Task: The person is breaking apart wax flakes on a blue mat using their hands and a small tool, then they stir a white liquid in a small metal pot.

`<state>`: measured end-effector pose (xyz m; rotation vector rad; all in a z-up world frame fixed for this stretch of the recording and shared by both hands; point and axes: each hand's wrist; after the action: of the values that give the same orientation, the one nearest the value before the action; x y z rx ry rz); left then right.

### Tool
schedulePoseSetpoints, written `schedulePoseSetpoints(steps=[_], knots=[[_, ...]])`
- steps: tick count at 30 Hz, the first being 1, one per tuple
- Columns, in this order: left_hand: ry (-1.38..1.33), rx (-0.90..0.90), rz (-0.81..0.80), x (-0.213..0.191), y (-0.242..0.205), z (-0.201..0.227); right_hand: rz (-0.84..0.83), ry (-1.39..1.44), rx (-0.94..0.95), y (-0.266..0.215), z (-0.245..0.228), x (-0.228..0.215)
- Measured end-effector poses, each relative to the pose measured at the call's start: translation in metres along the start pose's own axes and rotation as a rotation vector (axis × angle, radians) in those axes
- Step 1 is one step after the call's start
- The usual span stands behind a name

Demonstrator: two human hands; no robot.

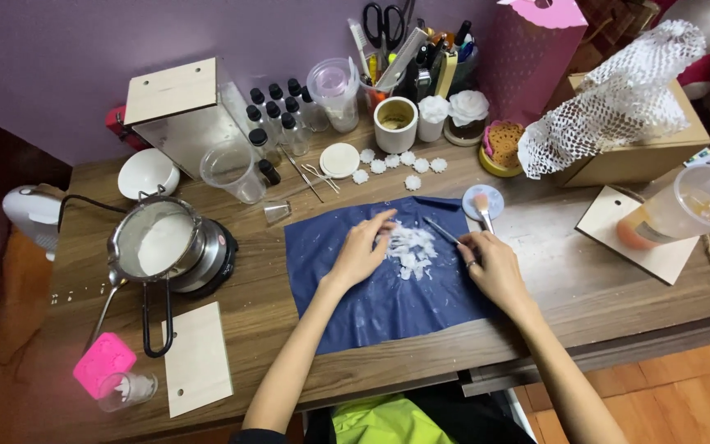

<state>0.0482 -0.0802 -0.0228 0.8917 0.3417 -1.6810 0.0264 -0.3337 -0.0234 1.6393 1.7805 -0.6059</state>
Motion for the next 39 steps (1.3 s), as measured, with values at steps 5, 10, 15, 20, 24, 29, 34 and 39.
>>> schedulePoseSetpoints(steps=[5,10,15,20,24,29,34,39], knots=[[0.085,0.046,0.136,-0.02,-0.003,0.003,-0.03,0.052,0.051,-0.005,-0.015,-0.013],[0.147,-0.073,0.212,-0.044,-0.028,-0.03,-0.049,0.106,0.085,-0.021,-0.034,-0.028],[0.453,-0.428,0.036,-0.089,-0.083,-0.005,-0.177,0.135,-0.328,-0.063,-0.031,-0.006],[0.669,-0.609,0.054,-0.076,-0.127,-0.026,-0.354,0.135,-0.65,-0.077,-0.072,0.033],[0.629,-0.547,0.078,-0.063,-0.125,-0.022,-0.399,0.095,-0.778,-0.067,-0.103,0.064],[0.464,-0.654,0.037,-0.069,-0.121,-0.02,-0.374,0.091,-0.773,-0.069,-0.12,0.095],[0.155,-0.647,-0.01,-0.095,-0.124,-0.012,-0.266,0.017,-0.908,-0.078,-0.107,0.12],[0.152,-0.688,0.263,-0.107,-0.142,-0.021,-0.278,0.035,-0.871,-0.069,-0.106,0.124]])
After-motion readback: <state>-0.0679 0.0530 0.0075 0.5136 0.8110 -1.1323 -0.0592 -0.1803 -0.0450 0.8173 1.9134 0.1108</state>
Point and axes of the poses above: each hand's wrist, its own y-axis towards the middle knuckle, its own x-axis out of the palm, z = x × y, and after that the axes turned 5 degrees about y, right-handed
